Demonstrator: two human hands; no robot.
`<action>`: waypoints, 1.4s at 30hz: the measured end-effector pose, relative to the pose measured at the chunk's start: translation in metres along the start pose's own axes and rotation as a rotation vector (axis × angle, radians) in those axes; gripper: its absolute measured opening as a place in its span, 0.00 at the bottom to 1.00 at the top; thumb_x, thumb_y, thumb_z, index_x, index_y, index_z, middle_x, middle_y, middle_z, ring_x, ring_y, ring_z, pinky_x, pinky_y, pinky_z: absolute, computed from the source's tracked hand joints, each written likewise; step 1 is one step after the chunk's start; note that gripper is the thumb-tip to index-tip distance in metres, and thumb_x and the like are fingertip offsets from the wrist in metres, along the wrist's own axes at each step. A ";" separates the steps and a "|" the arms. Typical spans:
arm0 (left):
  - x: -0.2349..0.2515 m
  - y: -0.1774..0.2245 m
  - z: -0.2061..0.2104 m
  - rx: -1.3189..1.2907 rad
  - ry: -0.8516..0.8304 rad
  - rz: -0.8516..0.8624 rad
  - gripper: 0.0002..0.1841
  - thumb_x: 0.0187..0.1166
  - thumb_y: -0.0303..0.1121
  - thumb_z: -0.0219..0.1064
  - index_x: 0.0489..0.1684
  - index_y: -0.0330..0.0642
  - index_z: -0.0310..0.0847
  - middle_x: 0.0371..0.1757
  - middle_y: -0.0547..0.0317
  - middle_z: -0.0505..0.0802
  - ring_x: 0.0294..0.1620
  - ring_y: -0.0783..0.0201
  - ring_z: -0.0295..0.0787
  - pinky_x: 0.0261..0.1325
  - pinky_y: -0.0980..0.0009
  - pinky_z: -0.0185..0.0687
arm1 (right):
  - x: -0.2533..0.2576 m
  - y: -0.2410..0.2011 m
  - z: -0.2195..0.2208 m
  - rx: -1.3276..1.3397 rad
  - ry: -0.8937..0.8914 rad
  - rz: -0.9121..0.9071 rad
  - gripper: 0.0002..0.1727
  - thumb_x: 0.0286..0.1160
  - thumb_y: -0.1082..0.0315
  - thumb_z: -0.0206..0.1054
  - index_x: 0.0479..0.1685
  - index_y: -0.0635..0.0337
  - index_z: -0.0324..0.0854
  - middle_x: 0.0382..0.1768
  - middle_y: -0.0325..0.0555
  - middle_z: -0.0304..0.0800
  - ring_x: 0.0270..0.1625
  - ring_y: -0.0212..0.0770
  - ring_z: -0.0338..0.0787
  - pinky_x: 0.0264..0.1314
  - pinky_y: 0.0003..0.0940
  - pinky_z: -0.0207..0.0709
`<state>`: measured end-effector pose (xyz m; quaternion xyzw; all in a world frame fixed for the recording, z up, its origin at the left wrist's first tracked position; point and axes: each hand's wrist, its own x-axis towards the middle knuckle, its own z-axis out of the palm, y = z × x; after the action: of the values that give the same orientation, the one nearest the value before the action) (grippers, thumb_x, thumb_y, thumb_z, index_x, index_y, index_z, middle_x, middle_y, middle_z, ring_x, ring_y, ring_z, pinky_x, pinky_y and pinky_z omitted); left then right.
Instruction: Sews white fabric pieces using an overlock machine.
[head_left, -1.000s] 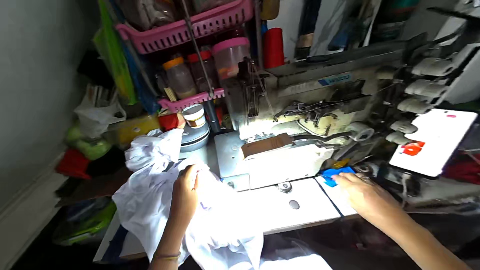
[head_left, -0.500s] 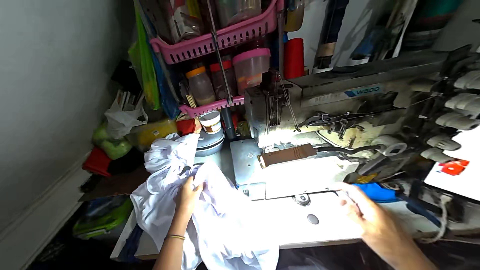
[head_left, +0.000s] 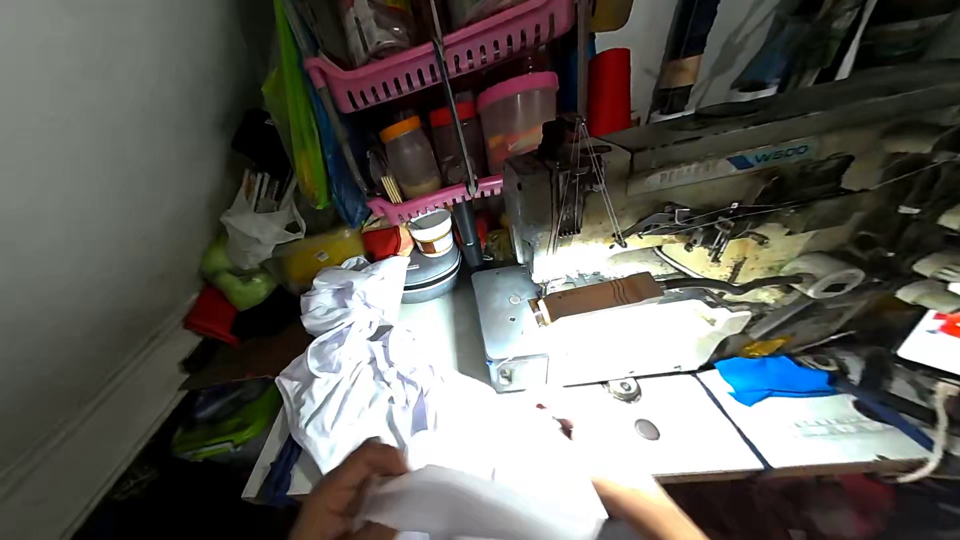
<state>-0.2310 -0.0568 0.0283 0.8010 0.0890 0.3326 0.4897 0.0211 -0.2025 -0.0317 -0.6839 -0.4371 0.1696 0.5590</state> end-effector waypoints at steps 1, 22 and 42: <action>-0.008 0.000 -0.011 0.054 0.104 0.023 0.12 0.78 0.38 0.71 0.55 0.69 0.87 0.52 0.92 0.91 0.53 0.89 0.85 0.58 0.84 0.84 | -0.004 0.003 -0.015 -0.006 0.068 -0.025 0.13 0.71 0.70 0.65 0.47 0.71 0.87 0.37 0.45 0.91 0.39 0.25 0.87 0.45 0.25 0.82; -0.022 -0.058 0.088 1.149 -0.120 0.135 0.09 0.63 0.40 0.79 0.41 0.57 0.95 0.58 0.56 0.94 0.62 0.45 0.88 0.67 0.35 0.69 | -0.050 0.066 -0.014 -0.729 0.122 -0.456 0.28 0.40 0.62 0.79 0.51 0.56 0.90 0.45 0.56 0.93 0.37 0.54 0.95 0.27 0.49 0.86; 0.004 0.017 0.041 0.274 -0.012 -0.084 0.15 0.77 0.32 0.74 0.59 0.38 0.91 0.40 0.59 0.83 0.42 0.81 0.77 0.44 0.87 0.73 | -0.049 -0.028 -0.044 0.011 0.065 -0.200 0.13 0.74 0.61 0.75 0.56 0.44 0.94 0.38 0.39 0.78 0.33 0.15 0.71 0.32 0.07 0.64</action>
<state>-0.2055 -0.0927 0.0323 0.8579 0.1639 0.2918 0.3898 0.0133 -0.2684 -0.0049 -0.6389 -0.4837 0.0933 0.5908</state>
